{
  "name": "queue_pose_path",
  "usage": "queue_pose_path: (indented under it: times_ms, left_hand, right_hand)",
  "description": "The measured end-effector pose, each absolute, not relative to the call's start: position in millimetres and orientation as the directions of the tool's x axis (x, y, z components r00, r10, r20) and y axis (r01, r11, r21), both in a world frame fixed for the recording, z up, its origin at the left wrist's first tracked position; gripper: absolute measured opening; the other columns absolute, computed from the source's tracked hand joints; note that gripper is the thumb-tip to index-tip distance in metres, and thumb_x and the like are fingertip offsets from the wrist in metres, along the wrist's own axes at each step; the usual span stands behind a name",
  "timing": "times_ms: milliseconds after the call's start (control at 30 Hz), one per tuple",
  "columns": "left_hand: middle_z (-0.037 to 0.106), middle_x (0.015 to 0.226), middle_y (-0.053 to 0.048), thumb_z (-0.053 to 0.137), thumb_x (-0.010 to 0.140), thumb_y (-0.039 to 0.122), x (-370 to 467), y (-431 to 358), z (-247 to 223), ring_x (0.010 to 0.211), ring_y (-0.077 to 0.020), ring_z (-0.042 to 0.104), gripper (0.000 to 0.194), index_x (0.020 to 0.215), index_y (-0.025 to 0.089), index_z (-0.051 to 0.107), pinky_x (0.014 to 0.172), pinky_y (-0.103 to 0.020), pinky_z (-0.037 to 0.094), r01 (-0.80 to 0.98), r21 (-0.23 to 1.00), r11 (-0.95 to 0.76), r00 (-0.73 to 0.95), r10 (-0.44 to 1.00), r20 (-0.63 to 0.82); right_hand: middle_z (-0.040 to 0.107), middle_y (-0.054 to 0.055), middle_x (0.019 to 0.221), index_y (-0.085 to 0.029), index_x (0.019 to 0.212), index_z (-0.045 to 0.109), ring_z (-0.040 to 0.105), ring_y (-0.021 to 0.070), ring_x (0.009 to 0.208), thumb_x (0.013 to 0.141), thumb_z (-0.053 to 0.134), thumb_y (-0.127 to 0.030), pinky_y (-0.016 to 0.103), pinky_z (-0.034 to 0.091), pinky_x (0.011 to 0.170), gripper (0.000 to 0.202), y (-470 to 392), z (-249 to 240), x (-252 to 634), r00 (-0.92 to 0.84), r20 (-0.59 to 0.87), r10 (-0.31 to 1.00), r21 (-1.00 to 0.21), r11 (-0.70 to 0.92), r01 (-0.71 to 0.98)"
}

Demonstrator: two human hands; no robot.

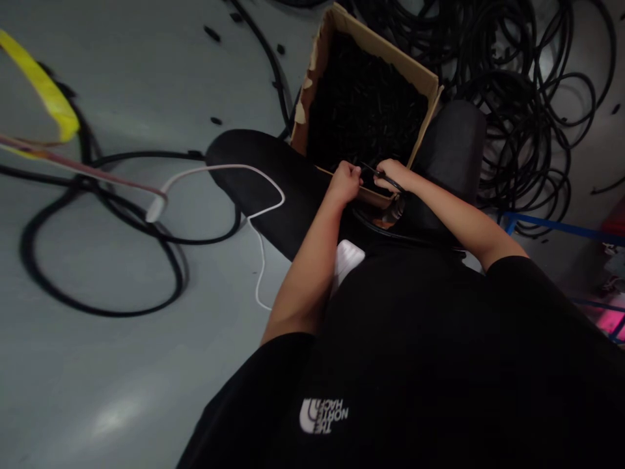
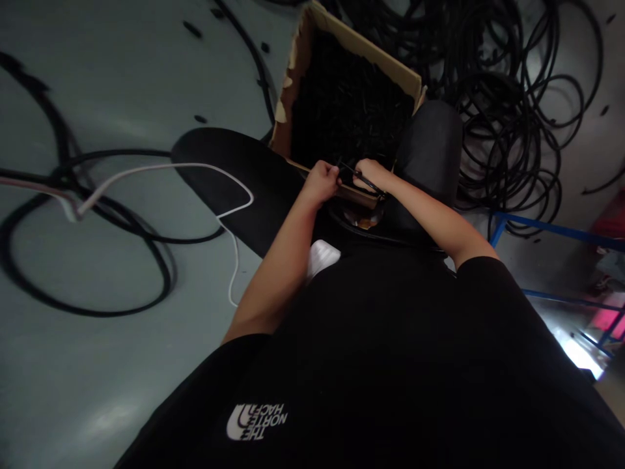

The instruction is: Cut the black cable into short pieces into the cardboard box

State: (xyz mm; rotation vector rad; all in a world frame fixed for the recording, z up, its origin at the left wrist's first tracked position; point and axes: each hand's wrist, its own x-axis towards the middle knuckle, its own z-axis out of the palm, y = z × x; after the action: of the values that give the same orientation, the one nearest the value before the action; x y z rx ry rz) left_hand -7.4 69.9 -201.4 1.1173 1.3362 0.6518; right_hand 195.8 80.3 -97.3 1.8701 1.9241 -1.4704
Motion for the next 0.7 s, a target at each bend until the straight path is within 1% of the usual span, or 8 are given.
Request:
queue_pose_path:
  times_ms: [67,167,233,333,400,500,600,700]
  left_hand:
    - [0.058,0.081,0.000,0.089,0.114,0.051,-5.0,69.2,-194.6,0.079,-0.0218,0.062,0.044,0.099,0.027,0.055,0.083,-0.038,0.063,0.249,0.852,0.462,0.153,0.849,-0.505]
    - [0.059,0.082,0.003,0.091,0.111,0.037,-2.9,67.1,-183.5,0.072,-0.0183,0.062,0.033,0.112,0.025,0.060,0.078,-0.034,0.062,0.235,0.807,0.541,0.160,0.798,-0.582]
    - [0.061,0.082,0.004,0.091,0.111,0.039,-2.9,66.1,-178.4,0.064,-0.0170,0.062,0.033,0.122,0.025,0.063,0.070,-0.031,0.058,0.226,0.788,0.573,0.184,0.769,-0.612]
    - [0.061,0.077,0.005,0.090,0.113,0.055,-3.6,66.8,-176.2,0.053,-0.0152,0.058,0.044,0.133,0.025,0.065,0.058,-0.028,0.049,0.212,0.768,0.604,0.223,0.735,-0.640]
    - [0.058,0.075,0.006,0.090,0.113,0.060,-3.7,68.8,-177.4,0.050,-0.0133,0.054,0.046,0.131,0.025,0.067,0.056,-0.026,0.043,0.186,0.761,0.621,0.224,0.728,-0.648]
    - [0.057,0.076,0.004,0.086,0.115,0.052,-3.3,72.9,-178.6,0.054,-0.0126,0.052,0.035,0.113,0.025,0.065,0.056,-0.024,0.040,0.137,0.721,0.679,0.155,0.704,-0.693]
    - [0.061,0.080,0.001,0.084,0.115,0.048,-4.2,76.5,-176.1,0.063,-0.0145,0.057,0.036,0.102,0.024,0.062,0.058,-0.024,0.044,0.059,0.732,0.679,0.085,0.727,-0.681]
    - [0.068,0.089,-0.001,0.095,0.107,0.061,-8.4,79.2,-169.8,0.079,-0.0177,0.067,0.046,0.108,0.025,0.066,0.067,-0.025,0.054,-0.041,0.817,0.575,0.030,0.818,-0.574]
  right_hand:
    - [0.075,0.003,0.075,-0.015,0.089,0.080,0.077,0.0188,0.077,0.102,0.077,-0.011,0.025,0.052,0.075,0.014,79.8,-98.9,197.8,-0.244,-0.644,0.725,-0.554,-0.221,0.802]
    - [0.067,-0.002,0.064,-0.016,0.088,0.079,0.070,0.0167,0.063,0.105,0.077,-0.012,0.024,0.053,0.067,0.018,77.8,-98.7,200.6,-0.219,-0.703,0.676,-0.547,-0.318,0.774]
    - [0.062,-0.003,0.058,-0.018,0.086,0.073,0.066,0.0163,0.055,0.110,0.075,-0.014,0.023,0.051,0.059,0.025,76.1,-98.3,201.3,-0.205,-0.750,0.629,-0.534,-0.393,0.749]
    - [0.061,-0.005,0.057,-0.021,0.089,0.066,0.066,0.0160,0.053,0.113,0.075,-0.013,0.021,0.049,0.052,0.028,74.9,-100.8,201.3,-0.196,-0.758,0.623,-0.559,-0.464,0.687]
    - [0.062,-0.007,0.060,-0.022,0.095,0.063,0.067,0.0148,0.054,0.113,0.077,-0.010,0.019,0.049,0.051,0.026,76.3,-104.5,201.4,-0.193,-0.732,0.653,-0.607,-0.497,0.621]
    - [0.061,-0.009,0.066,-0.023,0.101,0.060,0.066,0.0118,0.055,0.113,0.079,-0.010,0.016,0.048,0.051,0.026,81.4,-109.1,202.8,-0.189,-0.700,0.689,-0.671,-0.542,0.507]
    - [0.062,-0.009,0.072,-0.023,0.103,0.060,0.068,0.0104,0.057,0.116,0.077,-0.011,0.015,0.050,0.051,0.024,82.7,-106.7,204.9,-0.183,-0.681,0.709,-0.712,-0.582,0.393]
    - [0.068,-0.007,0.077,-0.022,0.108,0.062,0.074,0.0140,0.062,0.115,0.075,-0.010,0.019,0.058,0.056,0.019,68.2,-96.7,208.2,-0.239,-0.704,0.669,-0.708,-0.638,0.303]
